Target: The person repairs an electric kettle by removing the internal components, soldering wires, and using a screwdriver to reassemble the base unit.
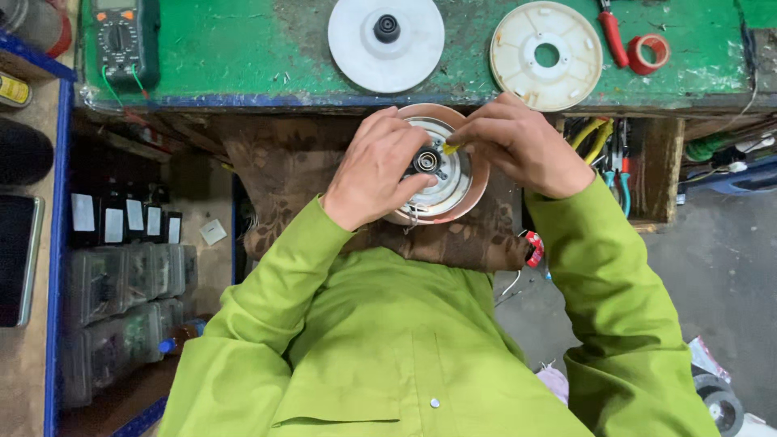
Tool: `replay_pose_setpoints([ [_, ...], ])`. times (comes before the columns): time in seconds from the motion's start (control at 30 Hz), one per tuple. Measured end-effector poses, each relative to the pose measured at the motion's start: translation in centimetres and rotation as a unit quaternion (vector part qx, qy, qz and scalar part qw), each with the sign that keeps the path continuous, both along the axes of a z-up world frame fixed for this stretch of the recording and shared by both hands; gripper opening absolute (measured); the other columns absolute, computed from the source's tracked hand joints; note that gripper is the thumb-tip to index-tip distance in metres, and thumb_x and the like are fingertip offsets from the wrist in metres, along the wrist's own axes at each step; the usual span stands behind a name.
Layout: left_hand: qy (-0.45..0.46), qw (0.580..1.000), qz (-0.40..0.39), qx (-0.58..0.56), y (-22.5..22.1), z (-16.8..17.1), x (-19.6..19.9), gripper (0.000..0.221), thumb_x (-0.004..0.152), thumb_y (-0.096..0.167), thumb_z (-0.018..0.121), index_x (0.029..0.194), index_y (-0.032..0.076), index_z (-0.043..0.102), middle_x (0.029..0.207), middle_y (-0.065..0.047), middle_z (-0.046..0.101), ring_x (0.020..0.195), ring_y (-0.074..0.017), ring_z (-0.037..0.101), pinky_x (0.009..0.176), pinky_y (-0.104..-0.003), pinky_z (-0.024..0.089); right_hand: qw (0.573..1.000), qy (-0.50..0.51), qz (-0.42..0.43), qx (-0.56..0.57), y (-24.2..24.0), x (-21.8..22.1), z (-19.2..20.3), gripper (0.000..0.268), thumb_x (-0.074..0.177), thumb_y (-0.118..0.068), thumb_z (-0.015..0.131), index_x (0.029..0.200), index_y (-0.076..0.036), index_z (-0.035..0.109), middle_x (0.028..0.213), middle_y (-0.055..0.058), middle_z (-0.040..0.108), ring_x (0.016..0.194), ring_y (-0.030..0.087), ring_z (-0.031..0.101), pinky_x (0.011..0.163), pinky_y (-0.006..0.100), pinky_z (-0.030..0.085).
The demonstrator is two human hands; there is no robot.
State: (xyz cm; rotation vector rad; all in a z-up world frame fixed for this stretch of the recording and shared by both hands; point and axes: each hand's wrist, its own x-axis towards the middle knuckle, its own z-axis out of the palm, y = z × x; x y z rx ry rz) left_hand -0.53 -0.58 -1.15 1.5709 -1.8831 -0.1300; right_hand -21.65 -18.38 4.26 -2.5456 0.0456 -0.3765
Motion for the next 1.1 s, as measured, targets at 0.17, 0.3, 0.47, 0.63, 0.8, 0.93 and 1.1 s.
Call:
replay_pose_setpoints([
  [0.17,-0.02,1.0,0.001,0.0,0.0,-0.4,-0.3,0.048,0.094,0.046,0.081,0.122,0.01,0.063,0.101,-0.011,0.074,0.12,-0.0263,0.067,0.125,-0.051,0.036,0.999,0.029,0.004,0.031,-0.5,0.5,-0.3,0.013,0.106,-0.011,0.072,0.117,-0.007,0.077,0.115,0.019,0.074,0.101,0.042,0.064,0.089,0.055,0.054],
  [0.3,0.015,0.999,0.027,-0.009,-0.7,-0.9,-0.4,0.049,0.099,0.053,0.075,0.12,0.01,0.063,0.096,-0.013,0.076,0.109,-0.0293,0.073,0.122,-0.05,0.042,0.998,0.02,-0.003,0.058,-0.5,0.6,-1.1,0.014,0.107,-0.013,0.072,0.118,-0.008,0.076,0.116,0.017,0.074,0.102,0.041,0.064,0.088,0.055,0.054],
  [0.47,0.048,0.999,0.015,-0.017,-1.2,-0.6,-0.2,0.051,0.101,0.055,0.072,0.124,0.011,0.06,0.102,-0.015,0.078,0.112,-0.0305,0.074,0.121,-0.05,0.043,0.996,0.012,-0.022,0.089,-0.4,-0.2,-0.9,0.016,0.107,-0.011,0.072,0.122,-0.009,0.076,0.115,0.017,0.074,0.104,0.041,0.065,0.092,0.053,0.053],
  [0.63,0.147,0.989,-0.002,0.014,-0.1,2.6,-0.2,0.05,0.112,0.047,0.053,0.124,-0.002,0.057,0.105,-0.034,0.075,0.115,-0.0464,0.073,0.121,-0.06,0.039,0.989,0.002,-0.058,0.139,-0.6,-1.0,-1.6,0.02,0.106,-0.008,0.072,0.125,-0.005,0.076,0.112,0.02,0.073,0.106,0.042,0.068,0.094,0.052,0.053],
  [0.8,0.362,0.93,-0.041,0.049,-0.1,0.9,1.2,0.049,0.113,0.039,0.063,0.148,0.009,0.047,0.143,-0.022,0.065,0.14,-0.0415,0.061,0.12,-0.059,0.042,0.96,-0.017,-0.18,0.216,-0.5,-2.5,-4.5,0.027,0.108,-0.013,0.074,0.134,-0.01,0.073,0.117,0.011,0.073,0.11,0.024,0.068,0.098,0.042,0.054],
  [0.93,0.403,0.913,-0.053,0.039,0.2,0.6,1.7,0.07,0.108,0.034,0.075,0.164,0.015,0.038,0.161,-0.021,0.051,0.15,-0.0387,0.052,0.127,-0.057,0.038,0.918,-0.094,-0.221,0.316,0.5,-2.9,-6.9,0.029,0.107,-0.007,0.072,0.135,-0.001,0.069,0.122,0.016,0.072,0.114,0.023,0.069,0.1,0.039,0.057],
  [1.1,0.428,0.9,-0.081,-0.024,0.6,0.4,2.7,0.069,0.1,0.018,0.085,0.158,0.011,0.048,0.145,-0.018,0.066,0.14,-0.0286,0.061,0.127,-0.048,0.041,0.886,-0.194,-0.26,0.332,0.5,-2.9,-8.8,0.025,0.112,-0.004,0.068,0.134,0.005,0.061,0.116,0.023,0.066,0.106,0.033,0.068,0.094,0.046,0.059],
])
